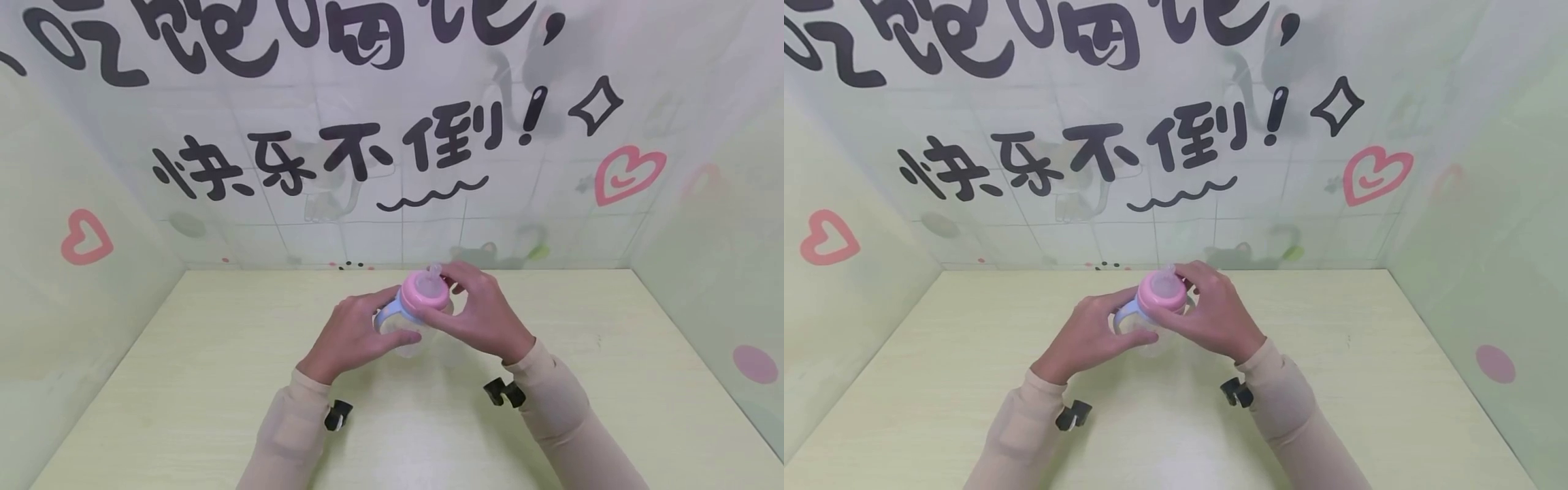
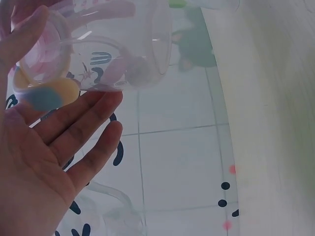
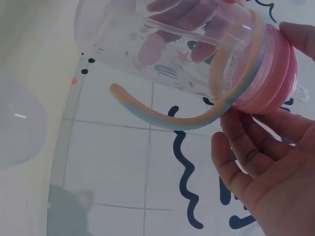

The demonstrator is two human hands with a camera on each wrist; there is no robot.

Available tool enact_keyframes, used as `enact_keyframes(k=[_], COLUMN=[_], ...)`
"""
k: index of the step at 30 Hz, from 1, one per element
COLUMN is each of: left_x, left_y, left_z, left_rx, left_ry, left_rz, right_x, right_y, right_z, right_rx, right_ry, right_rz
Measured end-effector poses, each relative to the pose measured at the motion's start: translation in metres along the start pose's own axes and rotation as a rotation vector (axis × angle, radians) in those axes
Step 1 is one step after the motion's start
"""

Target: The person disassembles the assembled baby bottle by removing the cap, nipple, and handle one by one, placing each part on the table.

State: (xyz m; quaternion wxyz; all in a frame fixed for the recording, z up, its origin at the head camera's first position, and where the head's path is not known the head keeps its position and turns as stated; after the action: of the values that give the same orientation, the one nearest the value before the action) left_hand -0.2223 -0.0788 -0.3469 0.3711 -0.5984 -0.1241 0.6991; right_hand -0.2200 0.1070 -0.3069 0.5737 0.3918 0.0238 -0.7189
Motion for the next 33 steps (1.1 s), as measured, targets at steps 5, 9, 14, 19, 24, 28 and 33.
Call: enact_keyframes(k=[5, 9, 14, 19, 24, 28, 33], left_x=[0.000, 0.001, 0.002, 0.002, 0.001, 0.001, 0.001], left_y=[0.001, 0.001, 0.002, 0.002, 0.002, 0.003, 0.004], left_z=[0.000, 0.000, -0.001, -0.001, -0.001, 0.000, 0.000], left_rx=[0.014, 0.024, 0.027, 0.029, 0.027, 0.020, 0.009], left_ry=[0.018, 0.022, 0.017, 0.007, -0.006, -0.007, 0.003], left_rz=[-0.025, -0.033, -0.021, -0.004, 0.002, 0.000, -0.008], right_x=[-0.002, -0.004, -0.007, -0.008, -0.009, -0.012, -0.015], right_y=[0.000, 0.001, 0.001, 0.000, 0.000, 0.000, 0.001], right_z=[0.000, 0.000, 0.001, 0.001, 0.001, 0.002, 0.003], right_rx=[-0.014, -0.015, -0.014, -0.014, -0.013, -0.016, -0.015], right_ry=[0.025, 0.012, -0.016, -0.034, -0.039, -0.049, -0.070], right_rz=[0.031, 0.058, 0.061, 0.051, 0.046, 0.036, 0.028])
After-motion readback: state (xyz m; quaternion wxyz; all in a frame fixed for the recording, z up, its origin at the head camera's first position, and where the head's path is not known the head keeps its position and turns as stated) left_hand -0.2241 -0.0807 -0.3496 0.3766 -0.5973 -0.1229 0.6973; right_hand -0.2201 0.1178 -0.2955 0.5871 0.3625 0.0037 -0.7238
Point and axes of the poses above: each hand's wrist, its own z-axis towards the middle knuckle, its own x-axis out of the palm, y = z × x, the point moved 5 cm from there along z, towards the middle knuckle, and after that the axes turned 15 degrees about -x, right-handed, at the moved point
